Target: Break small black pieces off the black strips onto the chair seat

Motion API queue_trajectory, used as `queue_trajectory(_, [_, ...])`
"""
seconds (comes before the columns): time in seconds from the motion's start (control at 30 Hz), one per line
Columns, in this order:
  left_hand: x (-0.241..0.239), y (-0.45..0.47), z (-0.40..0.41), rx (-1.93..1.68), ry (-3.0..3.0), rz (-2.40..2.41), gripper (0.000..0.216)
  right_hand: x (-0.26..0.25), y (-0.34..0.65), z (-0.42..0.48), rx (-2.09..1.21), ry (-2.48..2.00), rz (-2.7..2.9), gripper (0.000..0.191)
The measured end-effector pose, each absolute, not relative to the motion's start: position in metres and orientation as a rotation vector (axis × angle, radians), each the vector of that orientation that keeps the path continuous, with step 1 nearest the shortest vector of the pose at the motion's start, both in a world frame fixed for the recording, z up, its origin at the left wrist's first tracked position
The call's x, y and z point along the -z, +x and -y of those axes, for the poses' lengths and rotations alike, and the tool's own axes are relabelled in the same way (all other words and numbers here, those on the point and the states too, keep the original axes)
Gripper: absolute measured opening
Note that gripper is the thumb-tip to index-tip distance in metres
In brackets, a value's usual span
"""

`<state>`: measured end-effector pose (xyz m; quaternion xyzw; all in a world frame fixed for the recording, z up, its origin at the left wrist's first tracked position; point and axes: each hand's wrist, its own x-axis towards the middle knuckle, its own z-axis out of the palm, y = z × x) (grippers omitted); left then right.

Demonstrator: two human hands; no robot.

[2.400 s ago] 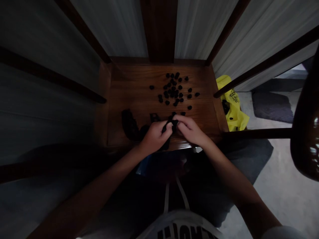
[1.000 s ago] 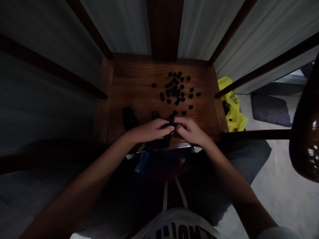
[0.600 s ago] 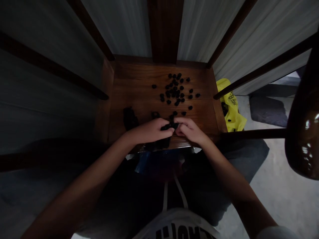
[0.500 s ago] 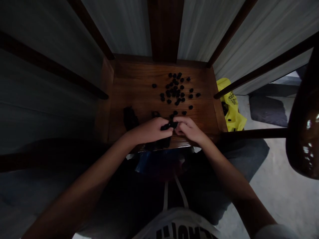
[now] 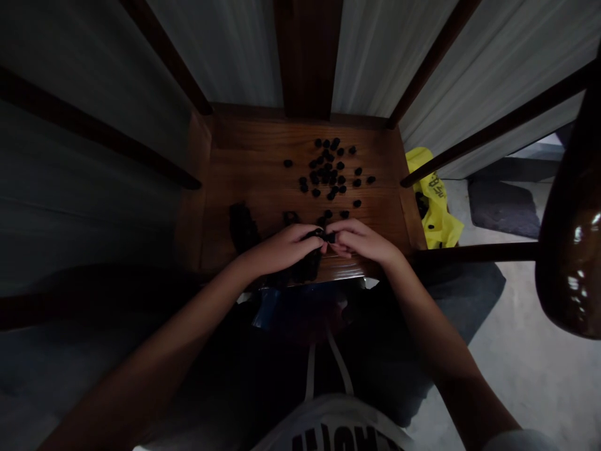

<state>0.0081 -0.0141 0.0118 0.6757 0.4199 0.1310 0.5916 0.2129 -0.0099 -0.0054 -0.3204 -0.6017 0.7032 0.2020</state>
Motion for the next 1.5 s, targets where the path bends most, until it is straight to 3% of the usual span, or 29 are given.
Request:
queue_trajectory(0.13, [-0.007,0.008,0.016,-0.337,1.532,-0.988,0.021,0.006,0.214,0.008,-1.811,-1.003,1.769,0.016])
queue_trajectory(0.37, [-0.004,0.007,0.018,-0.323,1.633,-1.038,0.024,0.004,0.216,0.011,-1.977,-1.101,1.669,0.021])
queue_trajectory(0.6, [-0.007,0.008,0.017,-0.362,1.715,-0.980,0.032,0.010,0.206,0.015,-1.896,-1.151,1.620,0.033])
queue_trajectory(1.0, [-0.006,0.017,0.020,-0.600,1.487,-1.002,0.033,0.018,0.196,0.018,-1.946,-0.934,1.314,0.038])
queue_trajectory(1.2, [-0.006,0.025,0.032,-0.607,1.460,-0.993,0.030,0.025,0.199,0.021,-2.136,-0.853,1.177,0.036])
queue_trajectory(1.37, [-0.003,0.027,0.040,-0.594,1.116,-0.736,0.032,0.021,0.207,0.017,-2.345,-0.676,1.147,0.032])
queue_trajectory(1.5, [-0.007,0.024,0.033,-0.632,0.830,-0.679,0.035,0.013,0.207,0.017,-2.311,-0.571,1.134,0.037])
